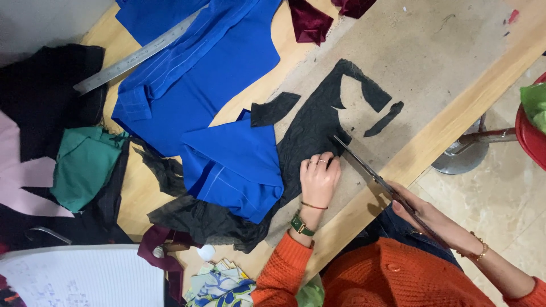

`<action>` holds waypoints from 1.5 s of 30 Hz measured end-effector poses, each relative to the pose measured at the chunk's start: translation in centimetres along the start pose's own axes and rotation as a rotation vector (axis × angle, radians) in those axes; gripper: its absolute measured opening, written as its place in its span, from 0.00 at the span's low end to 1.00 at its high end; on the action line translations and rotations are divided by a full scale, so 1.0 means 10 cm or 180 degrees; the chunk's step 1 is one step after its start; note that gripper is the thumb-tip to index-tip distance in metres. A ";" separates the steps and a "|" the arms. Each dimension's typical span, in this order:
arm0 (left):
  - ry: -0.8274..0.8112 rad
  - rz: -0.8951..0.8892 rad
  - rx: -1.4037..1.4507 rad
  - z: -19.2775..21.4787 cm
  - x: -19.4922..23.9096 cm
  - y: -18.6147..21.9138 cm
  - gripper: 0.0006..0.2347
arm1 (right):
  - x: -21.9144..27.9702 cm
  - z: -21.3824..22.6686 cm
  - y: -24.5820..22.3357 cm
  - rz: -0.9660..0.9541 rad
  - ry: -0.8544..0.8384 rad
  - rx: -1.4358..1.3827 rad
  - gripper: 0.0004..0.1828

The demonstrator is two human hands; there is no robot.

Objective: Cutting out fabric patterns with scissors and matching them with other garment components on a workbench.

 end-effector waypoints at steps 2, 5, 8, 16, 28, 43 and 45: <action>0.0007 0.0009 -0.0023 0.00 -0.01 0.00 0.07 | -0.08 0.00 0.21 0.0082 0.0079 0.0087 0.34; 0.0073 -0.0015 -0.0020 0.05 -0.06 0.01 0.06 | -0.05 -0.01 0.13 -0.0013 0.0163 0.0097 0.33; 0.0052 0.0034 0.0042 0.07 -0.06 0.00 0.03 | 0.08 -0.07 -0.18 -0.0660 0.0231 -0.0174 0.34; 0.0095 0.0557 0.0489 0.16 -0.11 0.01 0.02 | 0.21 -0.27 -0.46 -0.0211 0.0173 -0.0681 0.32; -0.0055 0.1482 0.1217 0.15 -0.09 -0.11 0.02 | 0.15 -0.61 -0.48 -0.0680 0.0145 -0.1800 0.32; -0.0144 0.1830 0.1752 0.14 -0.06 -0.26 0.03 | 0.01 -1.01 -0.63 -0.0666 0.0319 -0.2751 0.28; -0.0129 0.1838 0.1806 0.14 -0.08 -0.28 0.04 | -0.02 -1.04 -0.67 -0.0415 0.0151 -0.3088 0.25</action>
Point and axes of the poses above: each hand's wrist, its own x-axis away from the middle knuckle, its own z-axis out of the back of the hand, y = z × x, the point moved 1 cm from there along -x, towards the middle knuckle, and after that the axes turned 3 degrees about y, right-handed, at the moved point
